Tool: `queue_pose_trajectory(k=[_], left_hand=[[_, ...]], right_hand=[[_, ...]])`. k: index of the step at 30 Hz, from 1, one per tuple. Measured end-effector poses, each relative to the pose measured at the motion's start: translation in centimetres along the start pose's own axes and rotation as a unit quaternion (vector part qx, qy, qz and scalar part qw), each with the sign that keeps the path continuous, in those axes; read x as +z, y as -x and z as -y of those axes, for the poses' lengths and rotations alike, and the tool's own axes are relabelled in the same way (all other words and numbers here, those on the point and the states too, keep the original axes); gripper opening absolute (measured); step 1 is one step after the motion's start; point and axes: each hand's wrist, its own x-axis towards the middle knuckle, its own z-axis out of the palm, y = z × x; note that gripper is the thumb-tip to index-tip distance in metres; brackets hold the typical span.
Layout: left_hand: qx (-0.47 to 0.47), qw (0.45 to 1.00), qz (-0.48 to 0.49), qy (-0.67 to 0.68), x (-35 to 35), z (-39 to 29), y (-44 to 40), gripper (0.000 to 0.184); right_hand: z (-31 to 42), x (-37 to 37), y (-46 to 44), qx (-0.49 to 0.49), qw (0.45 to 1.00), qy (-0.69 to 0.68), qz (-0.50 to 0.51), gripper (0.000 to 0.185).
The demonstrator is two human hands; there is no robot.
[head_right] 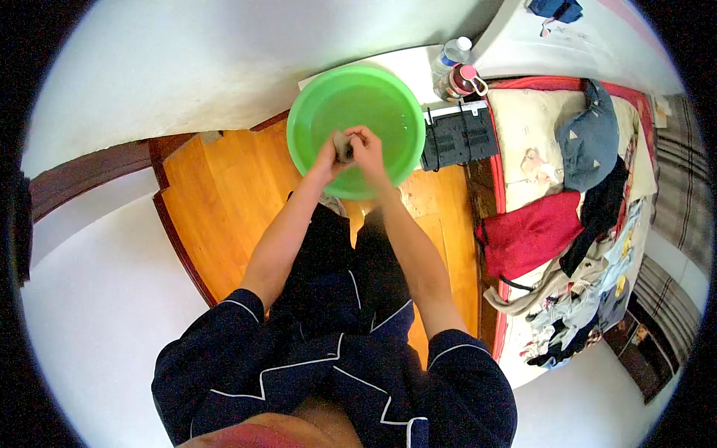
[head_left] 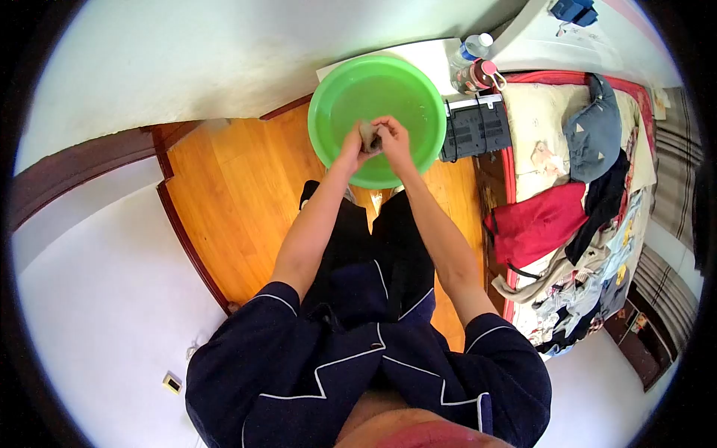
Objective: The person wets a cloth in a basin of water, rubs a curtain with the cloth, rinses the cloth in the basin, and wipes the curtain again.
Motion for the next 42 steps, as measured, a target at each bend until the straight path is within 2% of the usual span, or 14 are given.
queue_pose_trajectory(k=[1, 2, 8, 11, 14, 16, 19, 23, 26, 29, 34, 37, 40, 42], left_hand=[[0.017, 0.999, 0.003, 0.034, 0.8, -0.5, 0.6, 0.041], [0.017, 0.999, 0.007, 0.030, 0.9, -0.5, 0.4, 0.041], [0.038, 0.995, -0.039, 0.079, 1.5, -0.4, 0.6, 0.028], [0.126, 0.985, -0.117, 0.008, 2.4, -0.3, 0.8, 0.028], [0.153, 0.977, -0.135, -0.064, 2.1, -0.2, 0.6, 0.028], [0.225, 0.931, -0.191, -0.212, 3.5, -1.5, 1.9, 0.031], [0.258, 0.897, -0.191, -0.303, 4.2, -2.5, 2.3, 0.034], [0.259, 0.897, -0.202, -0.297, 5.0, -3.3, 2.7, 0.036], [0.320, 0.845, -0.166, -0.394, 4.4, -4.3, 2.2, 0.034], [0.307, 0.860, -0.164, -0.374, 4.7, -6.0, 5.6, 0.039], [0.240, 0.923, -0.027, -0.300, 2.9, -5.5, 9.2, 0.047], [0.248, 0.874, 0.003, -0.417, 2.0, -3.9, 12.7, 0.052], [0.307, 0.789, 0.055, -0.530, 1.7, -0.7, 15.1, 0.049], [0.220, 0.810, 0.220, -0.497, 1.2, 1.9, 15.8, 0.044]], right_hand=[[0.2, 0.4, 0.2, -0.141, 0.967, 0.203, -0.062, 0.016], [0.3, 0.8, 0.2, -0.274, 0.869, 0.394, -0.121, 0.016], [-1.9, 3.4, 2.2, -0.186, 0.860, 0.421, -0.219, 0.028], [-1.9, 3.6, 1.9, -0.151, 0.912, 0.331, -0.191, 0.029], [-0.3, 3.2, 1.5, -0.102, 0.896, 0.412, -0.131, 0.031], [0.3, 2.9, 1.4, -0.116, 0.895, 0.414, -0.116, 0.031], [2.0, 2.5, 1.2, -0.143, 0.893, 0.418, -0.082, 0.031], [2.9, 1.9, 0.6, -0.191, 0.868, 0.458, -0.022, 0.035], [3.0, 2.5, 0.6, -0.150, 0.862, 0.482, -0.047, 0.035], [4.8, 3.7, 2.0, -0.149, 0.885, 0.436, -0.072, 0.033], [6.5, 4.1, 7.5, -0.159, 0.890, 0.382, -0.194, 0.032], [6.0, 4.1, 12.4, -0.139, 0.895, 0.335, -0.258, 0.031], [4.8, 3.5, 17.3, -0.096, 0.893, 0.293, -0.326, 0.029], [4.3, 4.9, 21.1, -0.066, 0.903, 0.164, -0.391, 0.027]])
